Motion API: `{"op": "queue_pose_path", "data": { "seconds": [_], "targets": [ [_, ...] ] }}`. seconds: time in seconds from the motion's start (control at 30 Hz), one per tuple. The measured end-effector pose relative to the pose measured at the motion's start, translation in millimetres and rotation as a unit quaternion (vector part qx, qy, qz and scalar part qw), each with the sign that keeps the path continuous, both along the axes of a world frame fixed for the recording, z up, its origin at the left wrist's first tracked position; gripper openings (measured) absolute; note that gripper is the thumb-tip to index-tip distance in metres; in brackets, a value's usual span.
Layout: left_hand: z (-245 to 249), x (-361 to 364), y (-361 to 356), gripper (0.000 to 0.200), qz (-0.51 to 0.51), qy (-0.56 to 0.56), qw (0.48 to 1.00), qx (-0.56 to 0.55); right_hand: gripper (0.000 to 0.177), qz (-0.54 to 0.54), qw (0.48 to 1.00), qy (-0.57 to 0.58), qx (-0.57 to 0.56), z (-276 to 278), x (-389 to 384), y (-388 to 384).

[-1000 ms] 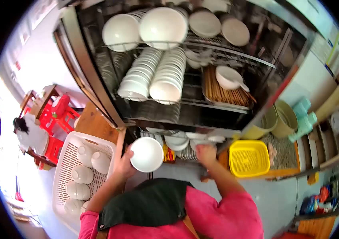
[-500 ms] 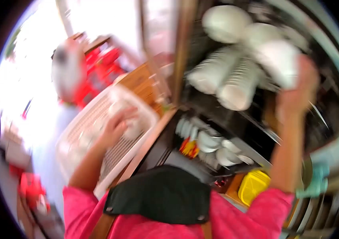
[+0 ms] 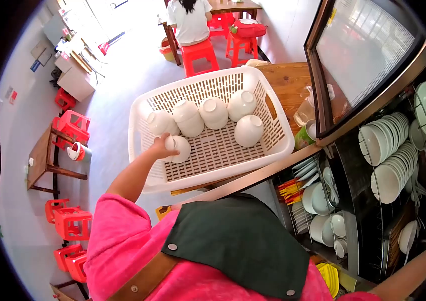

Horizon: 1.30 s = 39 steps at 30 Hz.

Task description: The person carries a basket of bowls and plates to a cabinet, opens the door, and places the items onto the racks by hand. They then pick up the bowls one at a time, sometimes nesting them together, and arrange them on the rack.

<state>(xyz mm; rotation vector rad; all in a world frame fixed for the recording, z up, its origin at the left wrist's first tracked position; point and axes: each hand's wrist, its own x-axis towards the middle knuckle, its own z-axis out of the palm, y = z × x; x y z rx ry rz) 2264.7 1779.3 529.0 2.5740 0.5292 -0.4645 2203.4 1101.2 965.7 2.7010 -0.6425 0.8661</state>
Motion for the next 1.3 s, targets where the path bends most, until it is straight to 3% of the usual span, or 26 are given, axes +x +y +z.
{"op": "queue_pose_path", "data": {
  "seconds": [0.1, 0.13, 0.2, 0.23, 0.27, 0.3, 0.33, 0.37, 0.43, 0.47, 0.5, 0.57, 0.6, 0.63, 0.67, 0.73, 0.77, 0.8, 0.83, 0.87, 0.9, 0.97, 1.03, 1.1, 1.2, 1.3],
  "targets": [
    [-37, 8, 23, 0.094, -0.058, -0.049, 0.997, 0.023, 0.054, 0.127, 0.971, -0.177, -0.102, -60, -26, -73],
    [-47, 10, 28, 0.093, -0.060, -0.072, 0.995, 0.020, 0.051, 0.247, 0.937, -0.244, 0.034, -82, -32, 38],
    [-51, 8, 42, 0.086, -0.052, -0.108, 0.993, -0.021, 0.075, 0.208, 0.971, -0.110, 0.038, -162, -45, 91],
    [-8, 1, 19, 0.084, -0.050, -0.092, 0.994, -0.008, 0.084, 0.284, 0.923, 0.121, 0.231, -184, -45, 108],
    [-22, 0, 34, 0.085, -0.085, -0.143, 0.986, 0.029, 0.101, 0.300, 0.748, 0.264, 0.530, -228, -51, 109],
    [0, -4, 30, 0.086, -0.101, -0.143, 0.984, 0.030, 0.099, 0.238, 0.668, 0.533, 0.461, -257, -51, 121],
    [18, -8, 25, 0.084, -0.113, -0.179, 0.977, 0.039, 0.094, 0.445, 0.555, 0.510, 0.484, -382, -72, 94],
    [31, -8, 18, 0.082, -0.113, -0.212, 0.969, 0.048, 0.094, 0.389, 0.461, 0.588, 0.539, -410, -90, 112],
    [54, -1, 0, 0.080, -0.124, -0.276, 0.951, -0.058, 0.092, 0.210, 0.202, 0.495, 0.818, -491, -115, 120],
    [67, 1, -10, 0.078, -0.124, -0.327, 0.924, -0.154, 0.092, 0.212, 0.198, 0.494, 0.819, -483, -110, 118],
    [88, 3, -32, 0.078, -0.126, -0.325, 0.926, -0.146, 0.088, 0.280, 0.359, 0.595, 0.662, -458, -95, 114],
    [127, 2, -88, 0.079, -0.036, -0.234, 0.814, -0.531, 0.073, 0.443, 0.594, 0.583, 0.333, -445, -66, 92],
    [132, 5, -107, 0.082, -0.067, -0.200, 0.778, -0.592, 0.059, 0.415, 0.550, 0.586, 0.425, -440, -32, 86],
    [134, 9, -126, 0.086, -0.098, -0.165, 0.736, -0.649, 0.044, 0.195, 0.819, 0.396, 0.368, -436, -22, 89],
    [140, 9, -154, 0.089, -0.137, -0.145, 0.723, -0.661, 0.037, 0.285, 0.836, 0.193, 0.428, -393, -9, 103],
    [158, 3, -212, 0.100, -0.212, -0.107, 0.695, -0.678, 0.040, 0.399, 0.553, 0.152, 0.715, -296, 0, 147],
    [165, -2, -236, 0.102, -0.245, -0.080, 0.684, -0.682, 0.043, 0.418, 0.488, 0.187, 0.743, -257, -4, 166],
    [166, -2, -254, 0.103, -0.293, -0.071, 0.663, -0.685, 0.046, 0.433, 0.500, 0.210, 0.720, -246, -5, 181],
    [167, -3, -269, 0.104, -0.340, -0.077, 0.649, -0.676, 0.043, 0.427, 0.574, 0.252, 0.652, -228, -9, 191],
    [174, -4, -277, 0.100, -0.420, -0.093, 0.630, -0.647, 0.041, 0.474, 0.588, 0.124, 0.643, -258, 0, 196],
    [183, -7, -284, 0.100, -0.421, -0.097, 0.629, -0.647, 0.040, 0.511, 0.592, -0.004, 0.623, -270, 7, 203],
    [197, -11, -295, 0.094, -0.404, -0.218, 0.616, -0.640, 0.036, 0.390, 0.559, 0.036, 0.731, -255, -2, 186],
    [185, -7, -283, 0.086, -0.351, -0.203, 0.625, -0.667, 0.034, 0.403, 0.647, -0.115, 0.637, -226, -14, 168],
    [165, 10, -257, 0.077, -0.328, -0.185, 0.771, -0.514, 0.032, 0.335, 0.757, -0.237, 0.509, -187, -36, 138],
    [104, 27, -198, 0.061, -0.325, -0.172, 0.867, -0.336, 0.044, 0.249, 0.863, -0.440, 0.029, -129, -62, 68],
    [67, 26, -139, 0.058, -0.321, -0.191, 0.920, -0.116, 0.048, 0.117, 0.888, -0.390, -0.215, -75, -94, 11]
  ]
}}
